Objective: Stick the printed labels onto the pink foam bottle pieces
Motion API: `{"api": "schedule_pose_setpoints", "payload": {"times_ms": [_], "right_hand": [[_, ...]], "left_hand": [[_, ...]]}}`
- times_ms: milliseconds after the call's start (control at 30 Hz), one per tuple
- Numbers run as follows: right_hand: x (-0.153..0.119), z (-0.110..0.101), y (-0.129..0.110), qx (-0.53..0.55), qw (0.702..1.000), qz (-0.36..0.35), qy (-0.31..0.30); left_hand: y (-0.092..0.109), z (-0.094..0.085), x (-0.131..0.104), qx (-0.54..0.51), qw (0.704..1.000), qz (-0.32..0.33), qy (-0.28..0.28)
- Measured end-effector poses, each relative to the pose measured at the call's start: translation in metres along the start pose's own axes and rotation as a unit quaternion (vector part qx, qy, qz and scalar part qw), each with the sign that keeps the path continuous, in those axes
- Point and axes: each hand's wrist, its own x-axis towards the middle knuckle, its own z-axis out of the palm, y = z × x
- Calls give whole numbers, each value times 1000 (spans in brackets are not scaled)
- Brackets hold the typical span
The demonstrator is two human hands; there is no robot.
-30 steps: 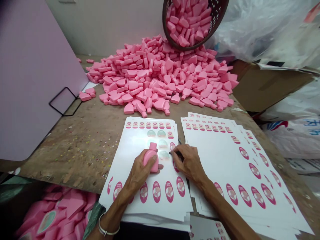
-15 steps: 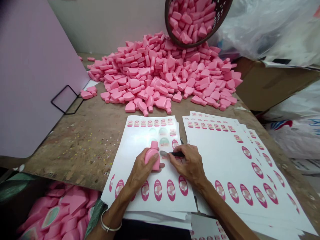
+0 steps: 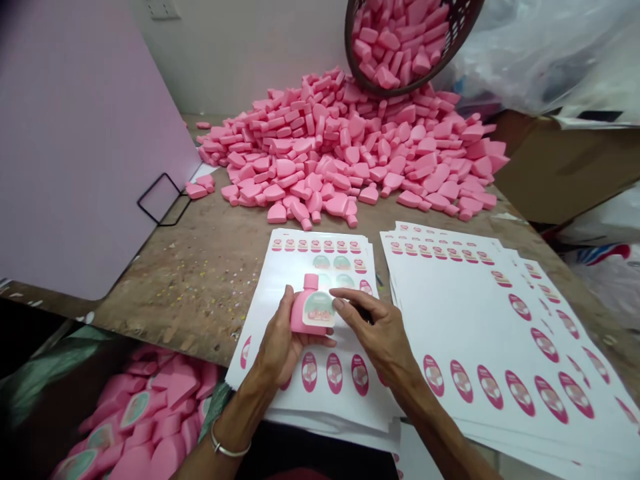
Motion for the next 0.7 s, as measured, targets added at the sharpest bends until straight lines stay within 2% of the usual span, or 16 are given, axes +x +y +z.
{"api": "schedule_pose_setpoints", "payload": {"times_ms": [167,700], "right_hand": [[-3,13,-1,-1,1000,-13,-1],[-6,16,-5,-29,998,-49,12]], "left_hand": [[8,4,-7,-18,1000,-10,11],[9,7,-10,-36,999,-6,6]]}}
